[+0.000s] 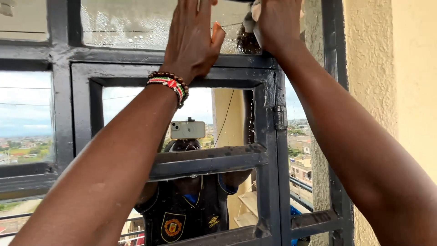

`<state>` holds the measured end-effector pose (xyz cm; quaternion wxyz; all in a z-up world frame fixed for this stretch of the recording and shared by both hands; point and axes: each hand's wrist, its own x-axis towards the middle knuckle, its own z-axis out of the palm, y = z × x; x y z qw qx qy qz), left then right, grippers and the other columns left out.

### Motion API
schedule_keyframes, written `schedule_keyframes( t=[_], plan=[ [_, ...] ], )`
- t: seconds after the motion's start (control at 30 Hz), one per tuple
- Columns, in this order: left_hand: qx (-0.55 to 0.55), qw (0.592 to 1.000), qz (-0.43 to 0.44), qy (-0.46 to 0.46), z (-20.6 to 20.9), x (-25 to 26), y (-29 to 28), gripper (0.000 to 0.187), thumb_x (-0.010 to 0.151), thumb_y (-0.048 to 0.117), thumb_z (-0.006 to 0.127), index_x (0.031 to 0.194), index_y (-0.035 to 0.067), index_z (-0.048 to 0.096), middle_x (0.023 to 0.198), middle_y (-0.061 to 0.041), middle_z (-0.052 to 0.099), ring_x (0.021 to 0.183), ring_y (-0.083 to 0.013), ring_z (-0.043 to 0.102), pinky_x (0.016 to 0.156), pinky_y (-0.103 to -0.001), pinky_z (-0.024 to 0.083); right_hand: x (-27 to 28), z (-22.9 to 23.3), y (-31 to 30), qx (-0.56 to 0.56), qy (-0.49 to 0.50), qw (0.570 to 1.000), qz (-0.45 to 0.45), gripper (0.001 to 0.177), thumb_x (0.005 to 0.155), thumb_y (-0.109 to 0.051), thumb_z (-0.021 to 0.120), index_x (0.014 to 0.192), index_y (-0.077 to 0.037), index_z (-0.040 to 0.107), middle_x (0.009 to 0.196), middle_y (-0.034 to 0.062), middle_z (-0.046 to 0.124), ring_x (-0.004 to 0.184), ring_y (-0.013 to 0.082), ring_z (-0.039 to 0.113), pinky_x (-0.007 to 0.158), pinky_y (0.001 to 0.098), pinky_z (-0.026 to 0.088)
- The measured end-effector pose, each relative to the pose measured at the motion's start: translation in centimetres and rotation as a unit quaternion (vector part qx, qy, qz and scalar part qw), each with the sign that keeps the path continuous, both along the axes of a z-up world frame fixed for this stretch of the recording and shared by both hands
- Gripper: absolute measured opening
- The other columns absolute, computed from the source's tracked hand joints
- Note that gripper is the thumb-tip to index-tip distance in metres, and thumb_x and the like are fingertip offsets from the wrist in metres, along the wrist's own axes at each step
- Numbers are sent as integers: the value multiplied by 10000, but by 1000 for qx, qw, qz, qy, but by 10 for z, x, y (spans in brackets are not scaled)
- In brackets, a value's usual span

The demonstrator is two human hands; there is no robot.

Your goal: Cleaning a window glass and its frame using a spray bottle and a cloth.

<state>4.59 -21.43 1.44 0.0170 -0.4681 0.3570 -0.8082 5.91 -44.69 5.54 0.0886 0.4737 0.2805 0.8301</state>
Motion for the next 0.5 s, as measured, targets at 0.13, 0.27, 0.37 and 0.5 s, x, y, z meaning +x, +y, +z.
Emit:
schedule_keyframes(
  t=[0.13,0.27,0.37,0.5],
  plan=[
    [-2,998,-37,43,5,5,8,335,1015,174,590,1268,-31,513,1234,-257,505,1161,-433,502,1016,-543,416,6,-41,-2,42,9,998,-51,234,780,-109,764,904,60,658,1071,196,624,1042,369,554,851,504,397],
    [5,999,-34,34,6,13,4,342,1028,167,552,1287,-52,509,1210,-281,513,1123,-445,514,1009,-552,418,3,-55,-11,39,27,995,-86,234,797,-113,682,939,74,683,1105,189,596,1115,363,526,955,494,429],
    [-27,991,-30,124,2,10,4,261,1095,249,556,1190,6,571,1172,-246,568,1119,-449,526,1011,-568,406,24,-61,9,54,101,993,-12,206,884,-99,651,1005,61,698,1058,191,595,1066,356,537,954,504,444],
    [-24,992,-86,89,11,13,2,305,1087,257,575,1207,-22,567,1175,-264,569,1123,-465,515,1008,-571,403,7,-69,61,55,127,983,122,129,894,-20,617,974,18,711,1012,196,612,1000,362,551,891,513,448]
  ],
)
